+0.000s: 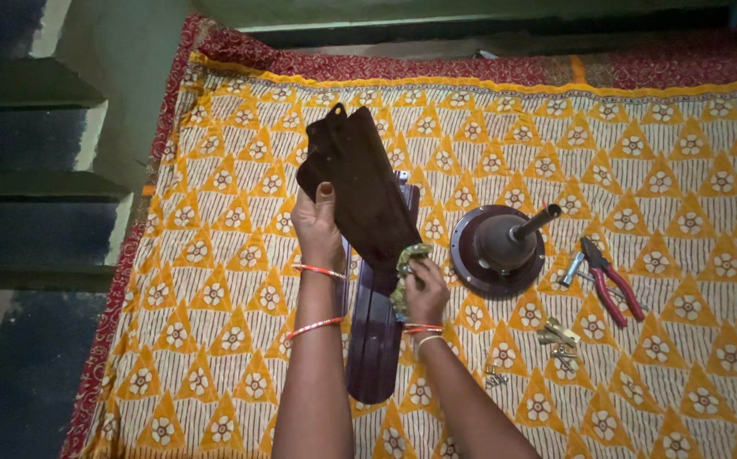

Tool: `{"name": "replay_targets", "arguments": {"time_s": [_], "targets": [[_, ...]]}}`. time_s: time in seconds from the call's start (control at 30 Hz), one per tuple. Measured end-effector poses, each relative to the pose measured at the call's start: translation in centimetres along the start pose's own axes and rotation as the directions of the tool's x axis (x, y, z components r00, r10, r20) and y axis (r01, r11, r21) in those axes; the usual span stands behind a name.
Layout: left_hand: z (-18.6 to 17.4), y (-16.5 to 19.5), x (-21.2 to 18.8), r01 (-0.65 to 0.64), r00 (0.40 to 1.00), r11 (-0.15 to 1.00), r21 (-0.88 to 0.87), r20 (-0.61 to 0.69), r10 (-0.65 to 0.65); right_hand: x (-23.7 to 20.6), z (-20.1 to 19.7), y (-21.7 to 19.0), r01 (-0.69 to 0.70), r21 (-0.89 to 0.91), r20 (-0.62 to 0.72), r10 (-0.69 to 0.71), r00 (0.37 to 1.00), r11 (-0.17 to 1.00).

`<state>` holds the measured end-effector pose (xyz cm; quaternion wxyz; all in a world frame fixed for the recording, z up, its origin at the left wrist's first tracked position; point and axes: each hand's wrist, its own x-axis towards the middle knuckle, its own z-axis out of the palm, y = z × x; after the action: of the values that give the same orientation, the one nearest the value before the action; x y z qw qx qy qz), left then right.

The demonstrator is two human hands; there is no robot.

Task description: The person wipes disassembled electric fan blades with a cloth, turning each blade over to clean both sides while the fan motor hub, screws and pliers lie on the mat. The person works through the blades one at a time, holding each on their lap.

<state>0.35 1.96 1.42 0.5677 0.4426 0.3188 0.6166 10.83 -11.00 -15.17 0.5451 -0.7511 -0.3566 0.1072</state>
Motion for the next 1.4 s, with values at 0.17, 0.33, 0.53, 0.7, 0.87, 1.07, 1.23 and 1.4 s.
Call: {"name": "replay_targets", "arguments": {"time_s": [0.17,0.33,0.53,0.7,0.87,1.07,1.23,1.4], "targets": [[0.9,1.2,-0.6,-0.063,0.997,0.995,0.081,0.044,0.060,0.0,-1.3,1.0,-0.166,-0.040,-0.007,0.166,0.986,0.985],[1.8,1.7,-0.9,-0.056,0.996,0.998,0.001,0.074,0.056,0.0,-1.0,0.6,-0.279,0.014,0.054,0.278,0.959,0.960],[2.1,1.6,-0.9,-0.141,0.990,0.972,0.186,0.020,0.140,-0.9,-0.9,-3.0,-0.153,0.104,0.094,0.143,0.985,0.983],[2.0,1.0,-0.8,-0.130,0.990,0.960,0.246,-0.016,0.138,0.2,-1.2,-6.8,0.205,0.189,0.040,-0.216,0.975,0.960],[1.5,0.2,-0.4,-0.102,0.990,0.909,0.404,-0.046,0.131,1.1,-0.8,-8.5,0.272,0.119,0.036,-0.277,0.960,0.955],[1.7,-0.6,-0.2,-0.092,0.991,0.895,0.436,-0.046,0.124,0.7,-0.5,-6.3,0.326,0.142,0.079,-0.339,0.937,0.934],[2.2,-1.3,-0.1,0.105,0.992,0.910,0.402,-0.109,-0.066,0.3,-0.3,-4.1,0.375,0.073,0.120,-0.381,0.917,0.924],[2.9,-1.5,0.1,-0.142,0.990,0.940,0.310,0.032,0.139,-0.1,-0.4,-2.0,0.402,0.007,0.170,-0.398,0.902,0.915]]}}
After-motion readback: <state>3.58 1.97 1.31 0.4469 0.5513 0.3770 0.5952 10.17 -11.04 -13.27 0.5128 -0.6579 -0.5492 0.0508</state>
